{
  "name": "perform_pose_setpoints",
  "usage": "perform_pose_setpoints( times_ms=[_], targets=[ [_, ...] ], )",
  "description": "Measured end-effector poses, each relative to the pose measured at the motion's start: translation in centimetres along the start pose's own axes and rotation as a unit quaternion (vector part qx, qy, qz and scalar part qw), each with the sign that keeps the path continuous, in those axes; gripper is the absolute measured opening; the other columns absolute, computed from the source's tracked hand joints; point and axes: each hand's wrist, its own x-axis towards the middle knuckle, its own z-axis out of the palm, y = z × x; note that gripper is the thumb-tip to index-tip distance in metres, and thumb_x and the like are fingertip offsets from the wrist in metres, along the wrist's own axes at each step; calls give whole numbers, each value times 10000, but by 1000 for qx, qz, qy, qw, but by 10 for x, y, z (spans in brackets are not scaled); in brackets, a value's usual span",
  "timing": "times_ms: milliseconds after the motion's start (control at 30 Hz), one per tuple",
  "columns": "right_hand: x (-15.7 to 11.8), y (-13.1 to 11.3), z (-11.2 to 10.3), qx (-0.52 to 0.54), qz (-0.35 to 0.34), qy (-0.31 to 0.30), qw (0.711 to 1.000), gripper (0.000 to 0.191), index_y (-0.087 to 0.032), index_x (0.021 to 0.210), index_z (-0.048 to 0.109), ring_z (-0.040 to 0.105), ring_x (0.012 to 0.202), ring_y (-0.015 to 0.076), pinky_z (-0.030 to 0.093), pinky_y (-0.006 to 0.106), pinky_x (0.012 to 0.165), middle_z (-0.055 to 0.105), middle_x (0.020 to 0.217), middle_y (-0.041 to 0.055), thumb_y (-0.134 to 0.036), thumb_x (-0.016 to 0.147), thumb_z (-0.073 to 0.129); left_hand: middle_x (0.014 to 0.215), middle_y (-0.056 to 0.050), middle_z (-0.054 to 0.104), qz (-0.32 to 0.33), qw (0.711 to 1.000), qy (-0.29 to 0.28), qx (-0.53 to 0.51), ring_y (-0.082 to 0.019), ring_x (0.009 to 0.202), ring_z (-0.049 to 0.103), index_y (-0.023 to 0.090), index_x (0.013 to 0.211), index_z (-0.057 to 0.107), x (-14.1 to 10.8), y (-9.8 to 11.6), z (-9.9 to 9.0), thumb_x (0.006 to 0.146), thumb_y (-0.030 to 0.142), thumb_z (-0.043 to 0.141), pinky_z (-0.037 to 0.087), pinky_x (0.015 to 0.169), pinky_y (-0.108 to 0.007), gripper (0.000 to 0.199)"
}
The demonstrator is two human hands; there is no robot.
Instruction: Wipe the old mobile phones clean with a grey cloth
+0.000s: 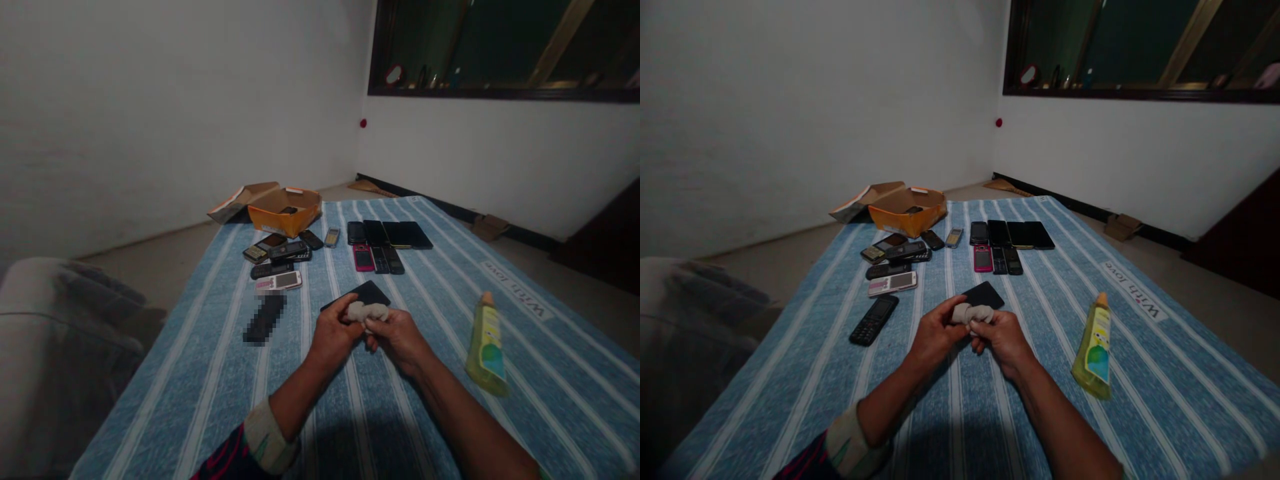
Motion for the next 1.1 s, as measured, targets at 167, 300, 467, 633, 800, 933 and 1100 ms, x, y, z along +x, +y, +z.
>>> perform_pose_setpoints(
  times_ms=[167, 300, 467, 633, 800, 933, 1100],
  targets=[
    [-1, 0, -2, 29, 31, -35, 998, 322, -131, 759, 710, 555, 437, 105, 425, 209, 422, 649, 580, 10, -354, 583, 863, 614, -20, 659, -56, 994, -86, -23, -158, 562, 599, 134, 671, 693, 2, -5, -6, 517, 155, 777, 481, 588, -289, 177],
    [-1, 1, -3, 50, 34, -32, 998, 321, -138, 795, 714, 581, 476, 110, 445, 213, 447, 660, 627, 10, -334, 591, 866, 643, -21, 648, -6, 999, -51, 8, -166, 608, 595, 147, 674, 717, 3, -11, -6, 563, 170, 752, 471, 606, -292, 119],
    [-1, 2, -3, 44, 38, -6, 998, 303, -126, 757, 722, 587, 490, 112, 438, 213, 454, 666, 632, 22, -339, 596, 864, 659, -12, 646, 61, 997, -2, 57, -164, 652, 582, 168, 585, 706, 3, -12, -4, 558, 135, 733, 456, 619, -274, 51],
    [-3, 2, 0, 38, 1, 41, 998, 325, -143, 829, 742, 598, 568, 112, 425, 200, 485, 693, 708, 23, -317, 585, 870, 667, -8, 675, -32, 999, -5, -36, -142, 636, 585, 143, 719, 740, -2, -14, 2, 566, 166, 755, 456, 620, -259, 156],
    [-6, 4, 3, 96, -23, 12, 995, 313, -165, 851, 743, 607, 650, 126, 487, 251, 624, 692, 755, 9, -329, 612, 862, 647, -10, 686, -83, 989, -3, -119, -97, 556, 548, 120, 760, 754, -6, -17, 10, 547, 148, 762, 432, 569, -230, 215],
    [-6, 4, 3, 119, -40, 2, 992, 297, -184, 870, 744, 616, 710, 134, 484, 254, 671, 707, 812, 7, -293, 620, 859, 696, -29, 706, -116, 978, -15, -172, -89, 588, 571, 111, 781, 761, -9, -15, 13, 529, 137, 781, 432, 584, -211, 254],
    [-6, 5, 4, 102, -43, 38, 993, 307, -161, 839, 755, 615, 674, 143, 477, 262, 658, 714, 760, 24, -311, 593, 861, 698, -24, 695, -127, 979, -18, -158, -82, 578, 565, 108, 798, 753, -9, -18, 13, 540, 160, 784, 421, 557, -202, 265]
  ],
)
